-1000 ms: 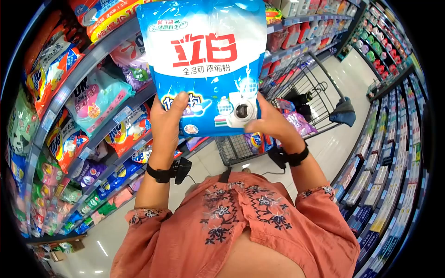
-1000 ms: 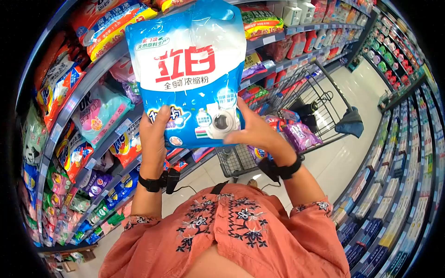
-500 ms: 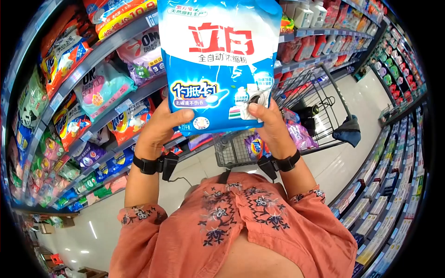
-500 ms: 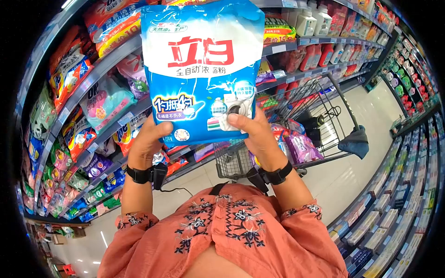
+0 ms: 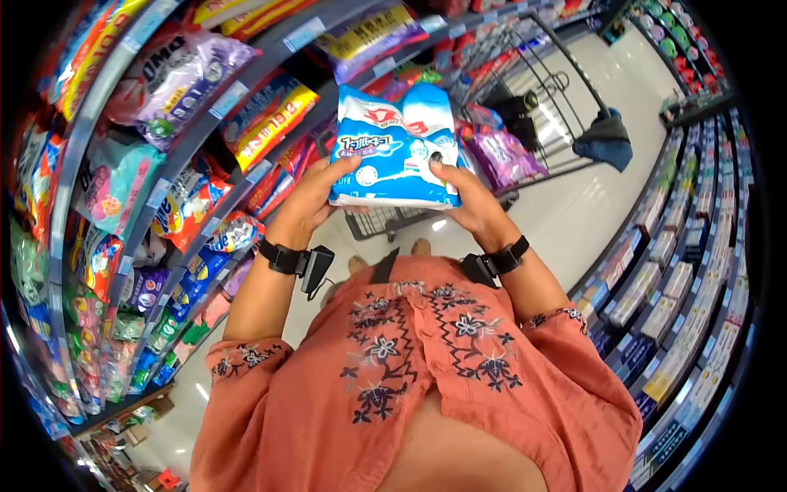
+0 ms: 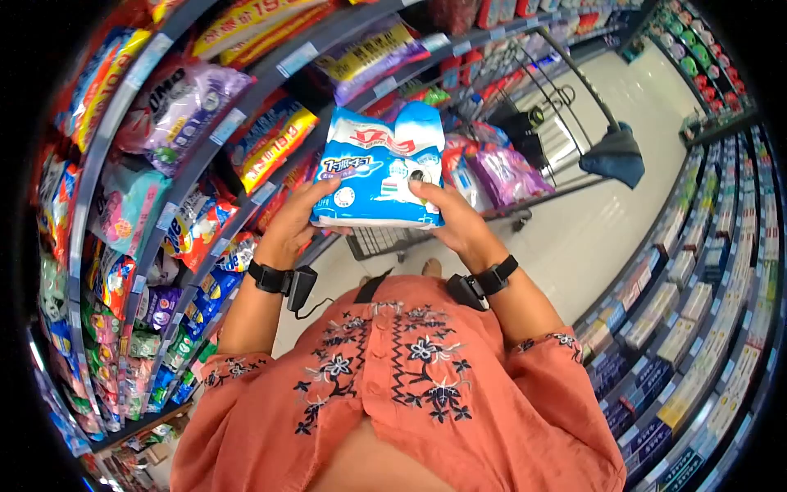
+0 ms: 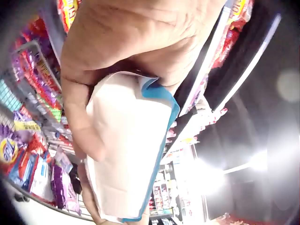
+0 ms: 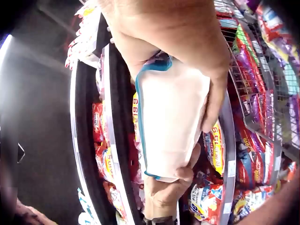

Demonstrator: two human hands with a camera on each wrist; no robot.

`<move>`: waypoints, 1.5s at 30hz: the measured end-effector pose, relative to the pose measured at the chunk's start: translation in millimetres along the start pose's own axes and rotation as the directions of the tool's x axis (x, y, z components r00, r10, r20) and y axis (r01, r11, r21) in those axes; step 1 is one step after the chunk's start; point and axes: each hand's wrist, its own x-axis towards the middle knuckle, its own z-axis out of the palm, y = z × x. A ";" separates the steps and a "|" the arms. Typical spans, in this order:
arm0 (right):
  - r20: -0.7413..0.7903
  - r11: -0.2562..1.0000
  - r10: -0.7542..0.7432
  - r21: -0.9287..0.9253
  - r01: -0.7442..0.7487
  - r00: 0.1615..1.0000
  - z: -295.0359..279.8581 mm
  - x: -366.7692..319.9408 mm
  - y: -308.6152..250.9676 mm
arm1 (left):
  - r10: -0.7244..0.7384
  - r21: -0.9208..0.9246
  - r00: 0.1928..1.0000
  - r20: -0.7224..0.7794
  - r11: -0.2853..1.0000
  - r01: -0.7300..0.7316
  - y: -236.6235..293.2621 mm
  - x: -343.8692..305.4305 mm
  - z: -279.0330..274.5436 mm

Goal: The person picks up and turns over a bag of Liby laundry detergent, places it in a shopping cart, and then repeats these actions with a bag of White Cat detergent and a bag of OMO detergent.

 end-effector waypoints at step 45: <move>0.834 0.305 -0.392 -0.280 0.910 0.388 336.9 3.8 -193.0 | 0.994 0.545 0.016 -0.105 0.071 -0.835 252.5 -233.0 25.9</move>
